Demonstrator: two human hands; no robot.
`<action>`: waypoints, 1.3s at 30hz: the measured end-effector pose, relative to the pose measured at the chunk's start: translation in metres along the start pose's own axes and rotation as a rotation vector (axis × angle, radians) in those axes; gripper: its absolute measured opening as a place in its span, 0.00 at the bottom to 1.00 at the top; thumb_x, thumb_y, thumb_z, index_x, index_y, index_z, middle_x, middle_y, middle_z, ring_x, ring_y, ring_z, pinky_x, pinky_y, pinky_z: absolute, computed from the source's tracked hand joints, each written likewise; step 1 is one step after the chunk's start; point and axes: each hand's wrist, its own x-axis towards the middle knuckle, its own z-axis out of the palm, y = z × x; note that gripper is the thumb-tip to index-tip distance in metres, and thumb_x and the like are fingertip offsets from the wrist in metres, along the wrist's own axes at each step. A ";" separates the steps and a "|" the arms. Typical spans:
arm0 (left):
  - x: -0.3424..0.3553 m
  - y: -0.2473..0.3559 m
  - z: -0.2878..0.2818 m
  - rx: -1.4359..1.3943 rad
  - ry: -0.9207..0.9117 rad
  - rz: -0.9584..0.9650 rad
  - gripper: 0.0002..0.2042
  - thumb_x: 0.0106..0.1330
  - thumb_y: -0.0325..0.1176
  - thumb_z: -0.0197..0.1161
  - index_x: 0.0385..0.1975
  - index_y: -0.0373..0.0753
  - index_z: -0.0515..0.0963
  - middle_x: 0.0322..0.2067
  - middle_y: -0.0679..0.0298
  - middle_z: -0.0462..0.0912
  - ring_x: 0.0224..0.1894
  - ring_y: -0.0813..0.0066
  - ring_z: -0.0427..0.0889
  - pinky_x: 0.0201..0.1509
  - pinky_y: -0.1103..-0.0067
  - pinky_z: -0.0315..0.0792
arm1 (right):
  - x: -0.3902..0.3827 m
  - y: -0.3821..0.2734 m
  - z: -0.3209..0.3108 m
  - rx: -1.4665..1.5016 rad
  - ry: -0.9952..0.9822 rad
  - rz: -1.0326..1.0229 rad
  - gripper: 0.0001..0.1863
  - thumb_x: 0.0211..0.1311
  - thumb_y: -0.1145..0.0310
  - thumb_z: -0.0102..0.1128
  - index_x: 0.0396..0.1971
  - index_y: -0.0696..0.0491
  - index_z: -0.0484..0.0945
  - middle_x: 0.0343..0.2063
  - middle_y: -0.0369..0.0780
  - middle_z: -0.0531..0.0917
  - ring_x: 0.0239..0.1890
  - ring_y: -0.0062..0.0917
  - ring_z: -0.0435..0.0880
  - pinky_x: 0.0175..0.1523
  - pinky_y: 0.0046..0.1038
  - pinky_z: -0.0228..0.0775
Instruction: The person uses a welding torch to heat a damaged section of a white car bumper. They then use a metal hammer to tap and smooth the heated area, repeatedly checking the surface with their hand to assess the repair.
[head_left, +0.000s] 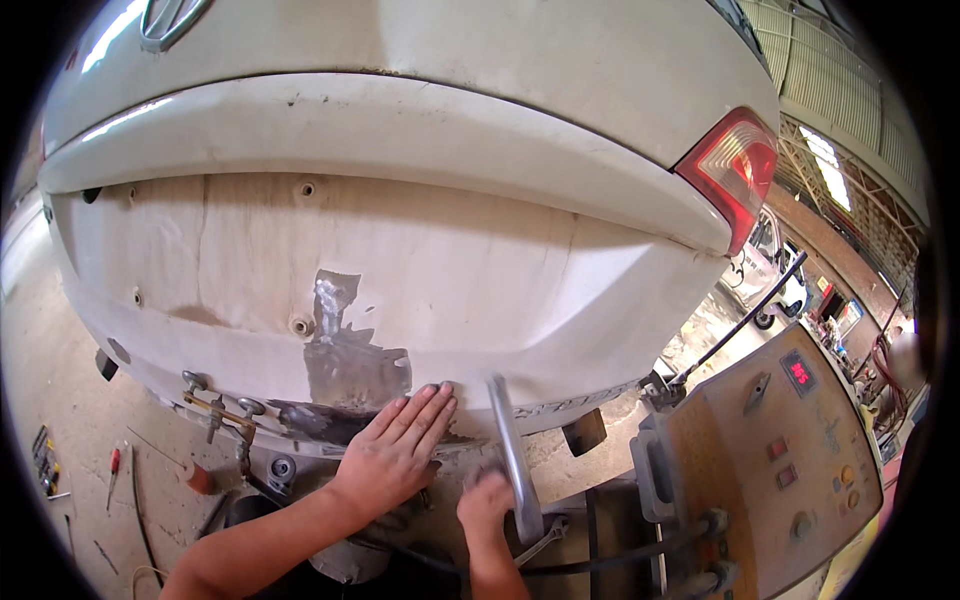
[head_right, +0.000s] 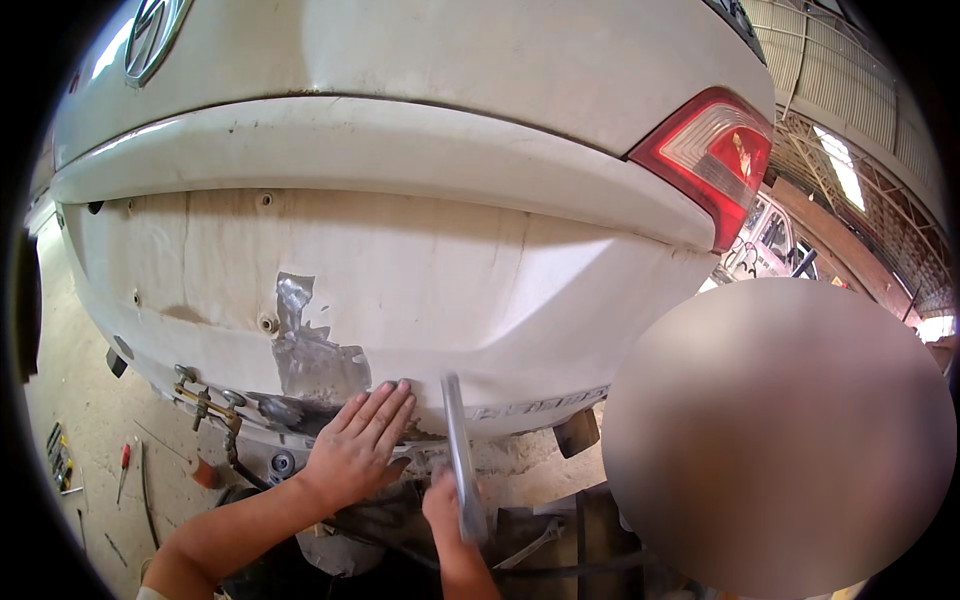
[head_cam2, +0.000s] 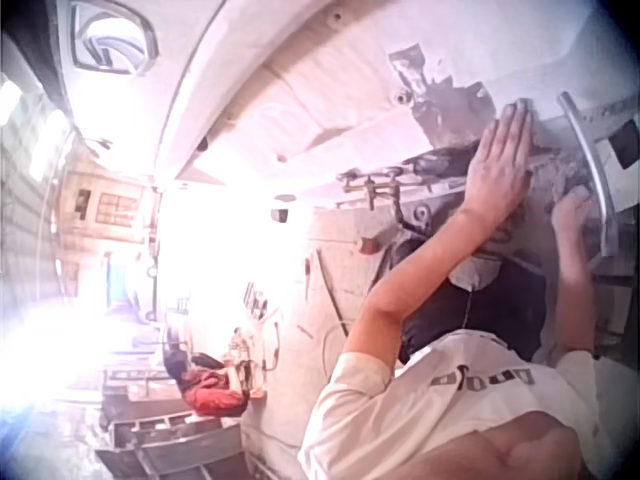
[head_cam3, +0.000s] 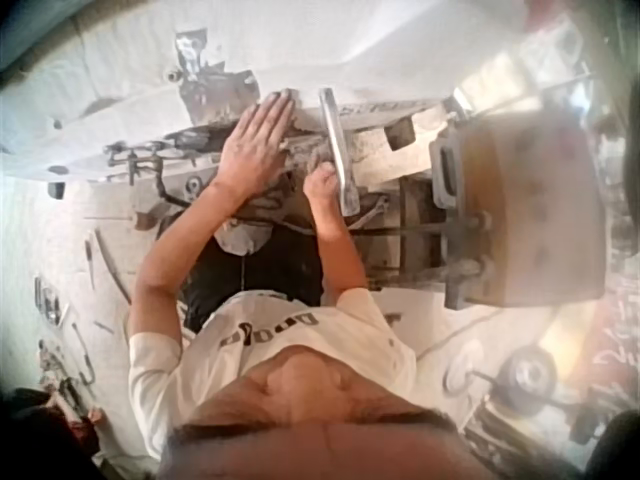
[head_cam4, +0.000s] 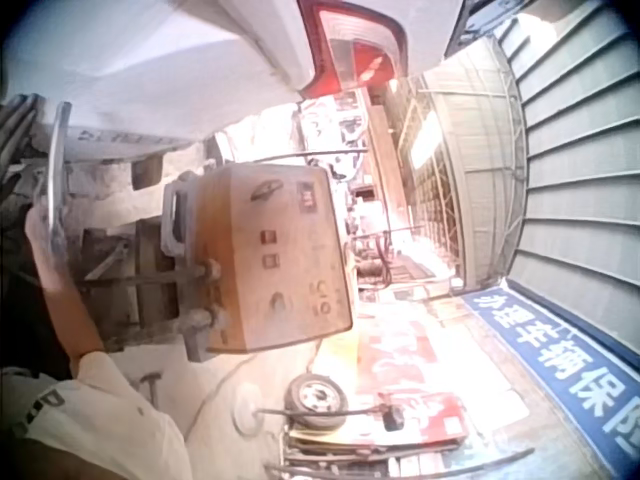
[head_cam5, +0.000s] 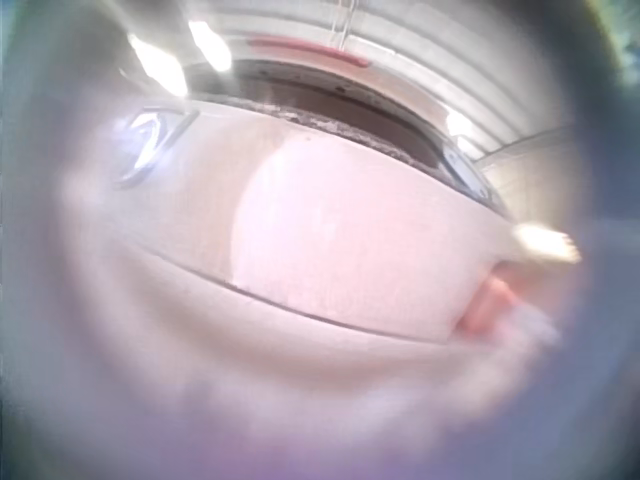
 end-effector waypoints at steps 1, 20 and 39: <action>0.000 0.000 -0.001 -0.011 -0.005 0.000 0.39 0.51 0.48 0.64 0.62 0.34 0.62 0.65 0.56 0.60 0.67 0.63 0.58 0.68 0.69 0.54 | 0.003 0.010 0.000 -0.051 -0.016 -0.011 0.21 0.64 0.56 0.43 0.32 0.61 0.76 0.22 0.44 0.78 0.26 0.34 0.80 0.29 0.34 0.69; 0.016 -0.001 0.003 -0.012 -0.008 0.107 0.39 0.56 0.48 0.57 0.66 0.33 0.54 0.68 0.61 0.52 0.70 0.71 0.51 0.71 0.74 0.46 | 0.004 -0.028 -0.003 0.431 -0.052 -0.277 0.32 0.63 0.37 0.42 0.19 0.54 0.60 0.12 0.36 0.65 0.12 0.19 0.63 0.17 0.20 0.53; 0.000 0.001 0.010 -0.018 0.085 0.093 0.34 0.53 0.41 0.59 0.61 0.34 0.63 0.65 0.58 0.60 0.67 0.67 0.59 0.68 0.70 0.53 | 0.002 -0.004 0.001 0.153 0.064 -0.224 0.29 0.66 0.44 0.43 0.19 0.57 0.64 0.17 0.36 0.68 0.17 0.24 0.68 0.20 0.24 0.58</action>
